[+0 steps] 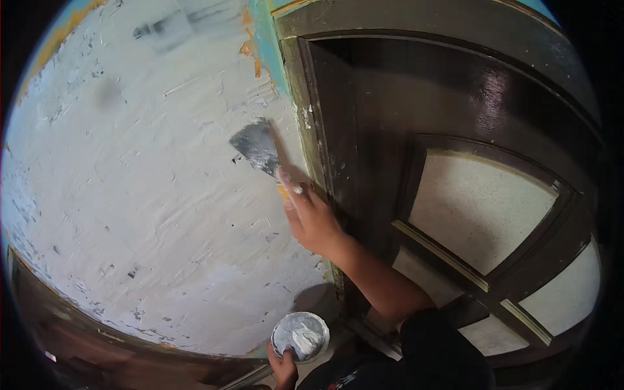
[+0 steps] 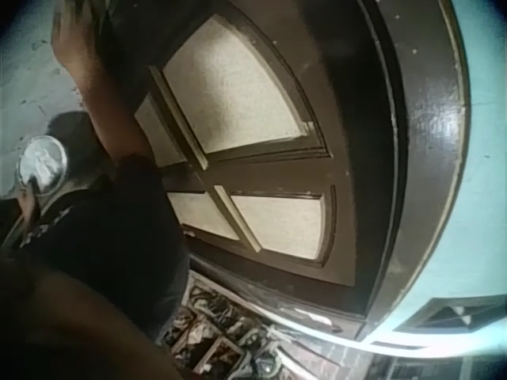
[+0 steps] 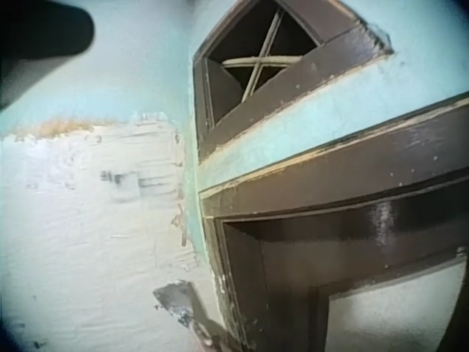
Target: Applying and smoothing wall putty on a damaged wall surface using a scraper.
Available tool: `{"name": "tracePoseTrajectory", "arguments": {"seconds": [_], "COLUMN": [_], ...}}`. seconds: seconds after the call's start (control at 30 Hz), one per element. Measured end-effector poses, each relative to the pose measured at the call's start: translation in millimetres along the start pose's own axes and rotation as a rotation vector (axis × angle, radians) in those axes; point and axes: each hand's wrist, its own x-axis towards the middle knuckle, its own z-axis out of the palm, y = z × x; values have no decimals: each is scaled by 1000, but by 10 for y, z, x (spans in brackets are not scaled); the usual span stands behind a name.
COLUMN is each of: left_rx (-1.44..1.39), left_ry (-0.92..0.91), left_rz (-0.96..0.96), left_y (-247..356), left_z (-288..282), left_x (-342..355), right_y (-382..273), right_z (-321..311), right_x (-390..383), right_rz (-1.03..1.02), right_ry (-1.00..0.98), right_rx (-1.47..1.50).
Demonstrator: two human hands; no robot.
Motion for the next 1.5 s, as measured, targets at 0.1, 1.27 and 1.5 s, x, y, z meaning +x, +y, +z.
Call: {"name": "tracePoseTrajectory", "arguments": {"seconds": [0.1,1.27,1.5], "left_rx": [-85,-80,-125], "left_ry": [106,113,122], "left_rz": [-102,-140,-132], "left_y": [-197,-260,-293], "left_z": [-59,-186,-118], "left_x": [-1,130,174], "right_y": [63,393,13], "right_z": [179,76,134], "right_x": [-179,-1002,39], "right_rz": [71,-66,-68], "right_ry": [-99,-19,37], "right_rx": [-7,28,75]}}
